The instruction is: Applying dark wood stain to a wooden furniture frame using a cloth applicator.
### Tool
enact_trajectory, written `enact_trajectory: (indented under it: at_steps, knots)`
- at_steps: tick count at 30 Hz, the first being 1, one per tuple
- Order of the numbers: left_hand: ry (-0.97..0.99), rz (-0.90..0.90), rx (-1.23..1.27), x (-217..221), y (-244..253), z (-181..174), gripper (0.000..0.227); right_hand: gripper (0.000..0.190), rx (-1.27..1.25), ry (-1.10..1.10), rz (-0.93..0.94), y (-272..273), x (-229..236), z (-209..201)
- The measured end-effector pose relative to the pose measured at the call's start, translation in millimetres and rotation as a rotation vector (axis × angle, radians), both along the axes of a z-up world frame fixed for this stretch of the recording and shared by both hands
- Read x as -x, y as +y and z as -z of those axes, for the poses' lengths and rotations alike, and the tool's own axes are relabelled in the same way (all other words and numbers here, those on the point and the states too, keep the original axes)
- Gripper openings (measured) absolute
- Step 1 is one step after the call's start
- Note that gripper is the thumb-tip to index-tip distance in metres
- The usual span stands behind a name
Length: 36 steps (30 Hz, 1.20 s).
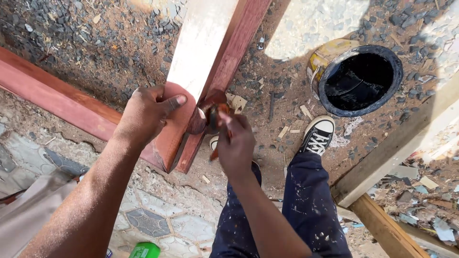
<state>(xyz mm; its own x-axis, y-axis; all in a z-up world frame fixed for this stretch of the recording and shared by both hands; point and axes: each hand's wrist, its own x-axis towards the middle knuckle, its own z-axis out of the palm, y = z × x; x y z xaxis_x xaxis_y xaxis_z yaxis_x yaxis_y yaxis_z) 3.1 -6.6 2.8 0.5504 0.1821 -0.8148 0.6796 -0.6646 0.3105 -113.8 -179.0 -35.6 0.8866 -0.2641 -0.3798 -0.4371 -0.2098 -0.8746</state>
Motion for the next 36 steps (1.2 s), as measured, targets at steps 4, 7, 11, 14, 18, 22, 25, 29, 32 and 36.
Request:
enact_trajectory:
  at_steps: [4, 7, 11, 14, 18, 22, 25, 29, 32, 36]
  knots:
    - [-0.013, -0.011, 0.017, -1, -3, -10, 0.027, 0.021, -0.309, 0.410, 0.213, 3, 16, 115]
    - [-0.004, -0.020, 0.028, -2, -4, -7, 0.029, 0.021, -0.408, 0.373, 0.321, 2, -9, 15]
    - [-0.010, -0.019, 0.033, -4, -2, -6, 0.027, 0.024, -0.356, 0.189, 0.327, 17, 20, -59]
    - [0.012, -0.022, 0.023, -4, -2, -6, 0.027, 0.023, -0.180, 0.049, 0.309, 29, 28, -34]
    - [0.041, -0.005, 0.010, -9, -11, -17, 0.027, 0.013, -0.460, 0.405, 0.496, 19, 30, 105]
    - [0.064, -0.015, 0.010, -11, -8, -15, 0.028, 0.018, -0.599, 0.484, 0.610, 22, 33, 135]
    - [0.053, -0.017, 0.019, -8, -6, -14, 0.027, 0.019, -0.953, 0.576, 0.867, 26, 26, 55]
    - [0.067, -0.023, 0.005, -12, -6, -13, 0.026, 0.013, -0.820, 0.520, 0.762, 38, 22, -47]
    - [0.069, -0.020, 0.000, -11, -8, -15, 0.026, 0.009, -0.574, 0.353, 0.688, 54, 29, -48]
    - [0.077, -0.004, -0.011, -5, 5, -2, 0.026, 0.010, -0.428, 0.430, 0.774, 45, -5, 7]
